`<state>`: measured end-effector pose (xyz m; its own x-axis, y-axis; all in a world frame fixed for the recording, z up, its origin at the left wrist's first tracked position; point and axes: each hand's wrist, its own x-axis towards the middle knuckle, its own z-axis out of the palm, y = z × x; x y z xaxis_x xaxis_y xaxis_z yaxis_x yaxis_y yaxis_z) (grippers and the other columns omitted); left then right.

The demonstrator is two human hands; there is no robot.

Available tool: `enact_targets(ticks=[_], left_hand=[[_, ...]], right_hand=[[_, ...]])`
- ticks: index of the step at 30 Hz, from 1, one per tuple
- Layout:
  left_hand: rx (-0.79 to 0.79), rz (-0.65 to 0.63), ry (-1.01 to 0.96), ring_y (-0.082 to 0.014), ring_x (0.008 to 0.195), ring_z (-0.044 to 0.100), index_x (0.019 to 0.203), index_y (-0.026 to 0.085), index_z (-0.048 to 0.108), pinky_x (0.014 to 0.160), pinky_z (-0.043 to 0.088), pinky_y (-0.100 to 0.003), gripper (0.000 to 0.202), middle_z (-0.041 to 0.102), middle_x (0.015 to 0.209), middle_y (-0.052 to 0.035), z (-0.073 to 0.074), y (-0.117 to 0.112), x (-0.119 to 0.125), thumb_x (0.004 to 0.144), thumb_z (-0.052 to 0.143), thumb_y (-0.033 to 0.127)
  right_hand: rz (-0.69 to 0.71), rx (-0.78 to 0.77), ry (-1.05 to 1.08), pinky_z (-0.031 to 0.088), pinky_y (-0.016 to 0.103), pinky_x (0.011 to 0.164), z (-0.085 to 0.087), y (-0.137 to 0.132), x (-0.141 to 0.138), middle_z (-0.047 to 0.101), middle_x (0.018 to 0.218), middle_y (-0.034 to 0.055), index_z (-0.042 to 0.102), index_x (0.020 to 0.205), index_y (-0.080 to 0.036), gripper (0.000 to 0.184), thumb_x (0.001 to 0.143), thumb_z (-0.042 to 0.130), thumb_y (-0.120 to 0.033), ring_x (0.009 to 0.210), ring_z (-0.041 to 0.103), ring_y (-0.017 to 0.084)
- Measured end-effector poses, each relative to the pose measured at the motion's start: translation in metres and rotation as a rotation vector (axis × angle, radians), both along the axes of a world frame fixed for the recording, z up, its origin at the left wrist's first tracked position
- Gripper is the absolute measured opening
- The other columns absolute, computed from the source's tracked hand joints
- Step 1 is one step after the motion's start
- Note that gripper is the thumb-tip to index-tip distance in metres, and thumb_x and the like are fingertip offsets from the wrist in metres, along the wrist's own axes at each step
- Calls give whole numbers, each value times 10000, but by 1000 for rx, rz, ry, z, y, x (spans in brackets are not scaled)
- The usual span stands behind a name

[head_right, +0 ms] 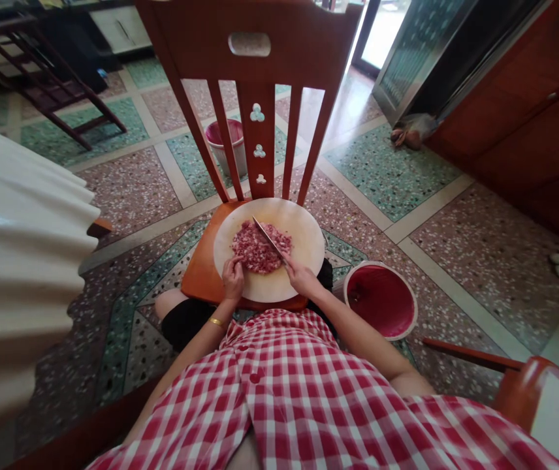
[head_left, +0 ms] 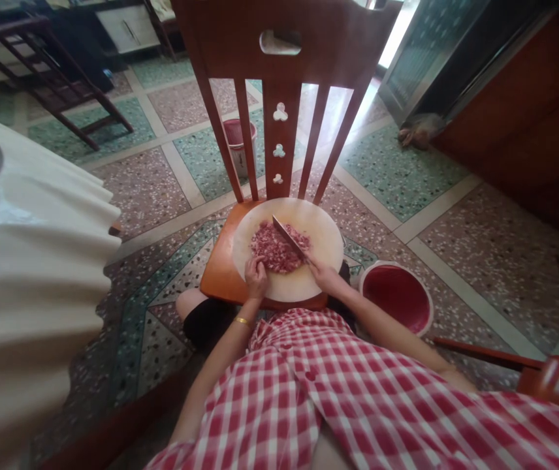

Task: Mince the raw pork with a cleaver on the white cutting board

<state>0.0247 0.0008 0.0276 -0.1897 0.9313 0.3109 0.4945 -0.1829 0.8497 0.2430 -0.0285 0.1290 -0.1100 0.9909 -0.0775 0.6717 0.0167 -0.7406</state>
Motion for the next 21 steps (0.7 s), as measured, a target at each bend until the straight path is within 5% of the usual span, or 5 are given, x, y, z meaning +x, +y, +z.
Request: enact_targets(ticks=[3, 8, 14, 19, 21], left_hand=[[-20, 8, -24, -162, 903, 559, 904, 179, 592, 864, 445, -318, 215, 606, 899, -62, -3, -5, 0, 837, 388, 185], [-21, -5, 1, -163, 914, 558, 916, 181, 589, 872, 440, -321, 221, 605, 895, -61, -7, -6, 0, 841, 381, 176], [-20, 23, 149, -194, 884, 533, 890, 190, 607, 854, 408, -359, 217, 611, 851, -62, -5, -9, 1, 834, 398, 171], [-22, 16, 183, -196, 901, 525, 918, 200, 603, 854, 387, -357, 223, 623, 896, -57, -4, -10, 2, 836, 398, 172], [-22, 13, 169, -190, 902, 526, 928, 200, 598, 854, 389, -346, 226, 620, 905, -55, -4, -10, 2, 840, 391, 175]], right_hand=[[27, -72, -5, 435, 403, 934, 2, 0, 2, 578, 1229, 68, 400, 1356, -236, 458, 901, 373, -278, 1121, 536, 237], [64, 181, 101, 410, 352, 974, 27, -2, -9, 557, 1256, 66, 269, 1418, -209, 506, 924, 338, -295, 1132, 528, 197], [106, 4, -67, 469, 377, 900, -2, -2, -13, 587, 1212, 67, 396, 1358, -241, 457, 902, 381, -262, 1059, 580, 232], [108, 174, 30, 415, 334, 964, 27, -2, -13, 519, 1298, 22, 320, 1396, -264, 476, 922, 346, -300, 1141, 519, 201], [82, 224, 42, 404, 327, 975, 26, -3, -17, 497, 1319, 37, 292, 1409, -231, 490, 926, 329, -298, 1160, 501, 197]])
